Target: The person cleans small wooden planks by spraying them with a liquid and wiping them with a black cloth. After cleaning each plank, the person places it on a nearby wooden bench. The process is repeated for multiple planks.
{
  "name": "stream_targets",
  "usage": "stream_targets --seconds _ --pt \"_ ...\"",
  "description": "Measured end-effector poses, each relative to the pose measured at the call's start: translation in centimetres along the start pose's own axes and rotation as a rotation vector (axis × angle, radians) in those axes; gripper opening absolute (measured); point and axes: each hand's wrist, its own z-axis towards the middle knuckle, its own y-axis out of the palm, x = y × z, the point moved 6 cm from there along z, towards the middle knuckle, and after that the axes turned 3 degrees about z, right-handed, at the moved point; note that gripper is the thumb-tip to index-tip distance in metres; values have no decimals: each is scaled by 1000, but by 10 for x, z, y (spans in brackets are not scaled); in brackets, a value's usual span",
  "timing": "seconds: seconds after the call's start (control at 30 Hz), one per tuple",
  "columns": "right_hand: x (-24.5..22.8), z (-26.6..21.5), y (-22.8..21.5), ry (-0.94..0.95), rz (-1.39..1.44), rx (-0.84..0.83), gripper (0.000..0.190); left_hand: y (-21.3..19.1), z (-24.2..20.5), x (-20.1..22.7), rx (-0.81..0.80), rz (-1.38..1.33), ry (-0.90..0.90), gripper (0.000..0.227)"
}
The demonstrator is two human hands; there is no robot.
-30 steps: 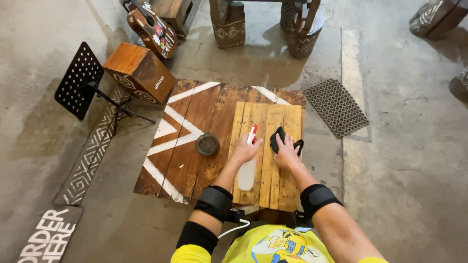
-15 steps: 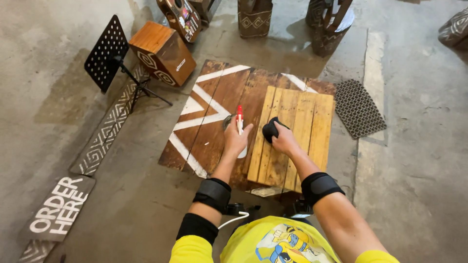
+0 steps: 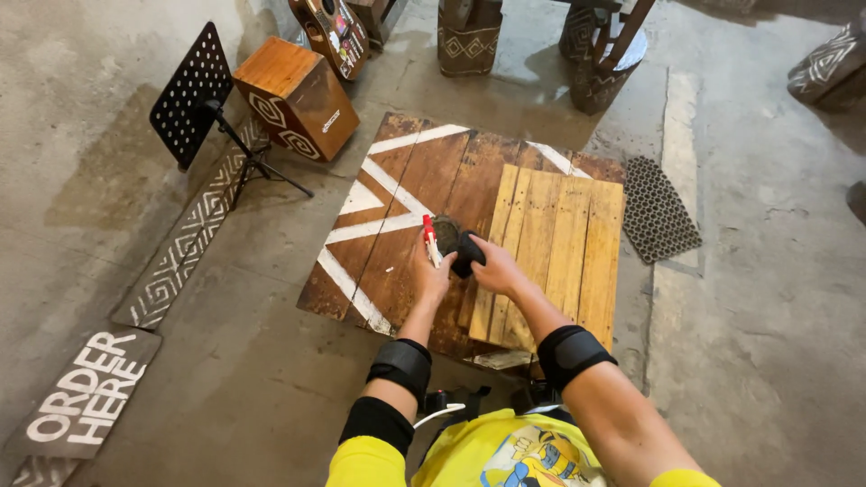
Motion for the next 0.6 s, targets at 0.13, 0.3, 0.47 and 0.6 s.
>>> stream_targets --seconds 0.13,0.3,0.47,0.6 --pt "-37 -2 6 8 34 -21 64 3 4 -7 -32 -95 -41 84" --pt "-56 5 20 -51 119 -89 64 -2 10 -9 -81 58 -19 79" --pt "-51 11 21 -25 81 -73 63 -19 12 23 -174 170 -200 81" --pt "-59 5 8 128 151 -97 60 -8 14 1 -150 170 -125 84"
